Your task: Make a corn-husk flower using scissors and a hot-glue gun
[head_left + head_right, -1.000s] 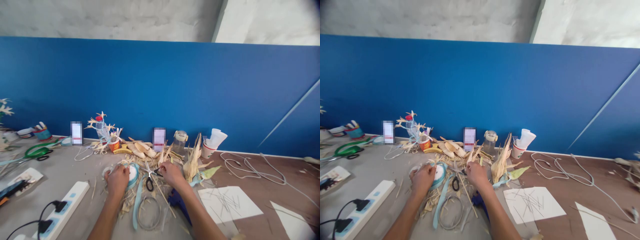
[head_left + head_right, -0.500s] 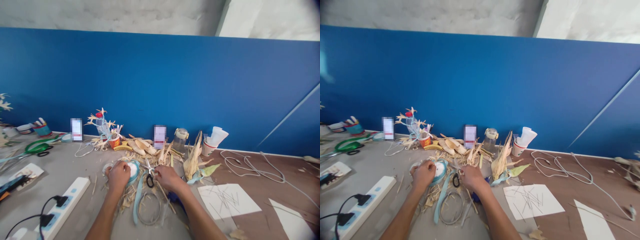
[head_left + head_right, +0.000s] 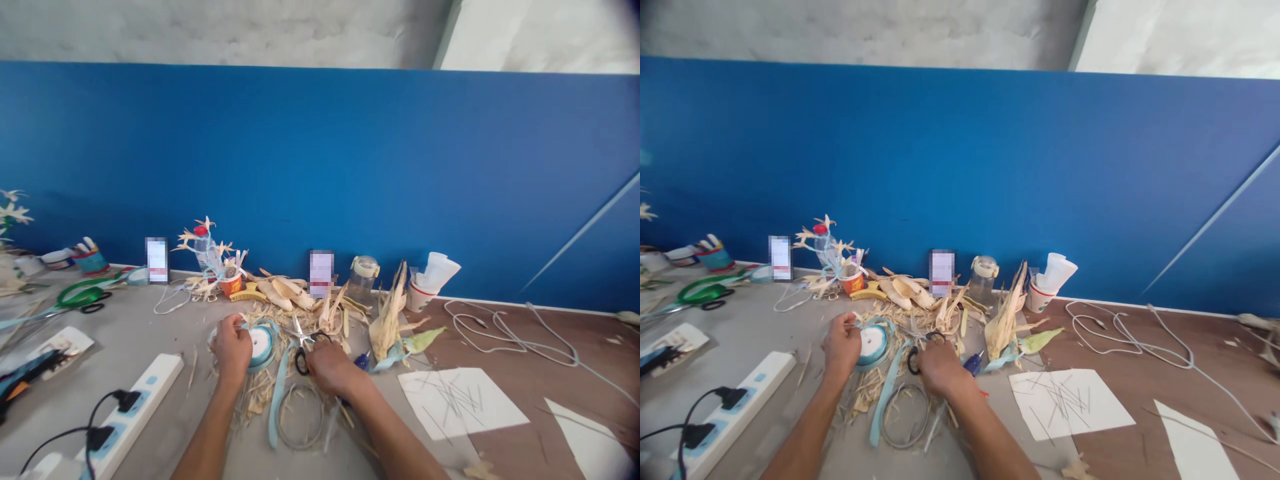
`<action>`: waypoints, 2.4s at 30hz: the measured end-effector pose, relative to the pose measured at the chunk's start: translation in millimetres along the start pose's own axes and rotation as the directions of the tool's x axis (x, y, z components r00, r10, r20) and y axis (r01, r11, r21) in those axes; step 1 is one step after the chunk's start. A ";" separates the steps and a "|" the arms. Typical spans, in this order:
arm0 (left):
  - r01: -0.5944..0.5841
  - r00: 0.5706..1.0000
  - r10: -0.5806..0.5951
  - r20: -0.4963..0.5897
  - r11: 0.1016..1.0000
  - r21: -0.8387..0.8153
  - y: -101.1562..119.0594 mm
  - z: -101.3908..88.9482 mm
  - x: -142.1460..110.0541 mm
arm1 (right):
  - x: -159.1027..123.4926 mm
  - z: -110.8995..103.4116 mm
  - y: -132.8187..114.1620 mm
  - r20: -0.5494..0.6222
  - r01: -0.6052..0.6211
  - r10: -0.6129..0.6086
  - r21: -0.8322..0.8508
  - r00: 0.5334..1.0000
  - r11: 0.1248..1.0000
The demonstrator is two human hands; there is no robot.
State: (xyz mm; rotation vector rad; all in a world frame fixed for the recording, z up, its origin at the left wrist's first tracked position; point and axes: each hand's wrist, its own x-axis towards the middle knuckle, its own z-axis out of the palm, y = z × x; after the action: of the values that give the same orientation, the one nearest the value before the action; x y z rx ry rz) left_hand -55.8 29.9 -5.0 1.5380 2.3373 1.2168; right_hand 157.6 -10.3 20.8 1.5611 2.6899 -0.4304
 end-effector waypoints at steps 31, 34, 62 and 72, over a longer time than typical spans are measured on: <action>-0.165 0.970 0.004 -0.241 0.740 -0.652 3.4 -8.5 1.0 | 2.1 -11.5 16.1 -0.228 -0.012 0.101 0.360 0.968 0.933; -0.276 0.918 0.036 -0.394 0.771 -0.574 8.2 -13.9 -0.5 | 1.7 -10.9 15.3 -0.238 -0.024 0.121 0.376 0.964 0.926; -0.515 0.713 0.672 0.203 0.697 -0.499 30.8 13.8 -53.1 | 14.1 4.9 32.4 -0.255 -0.298 0.397 0.353 0.882 0.887; -0.489 0.731 0.643 0.230 0.728 -0.480 31.2 11.4 -51.4 | 16.4 -1.2 37.4 -0.419 -0.334 0.485 0.384 0.768 0.861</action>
State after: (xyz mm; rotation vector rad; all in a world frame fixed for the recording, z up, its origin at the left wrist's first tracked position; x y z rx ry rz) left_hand -2.3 0.3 -9.4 2.1778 1.2856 1.2242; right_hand 181.4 21.4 11.0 2.6148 2.5404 -0.4667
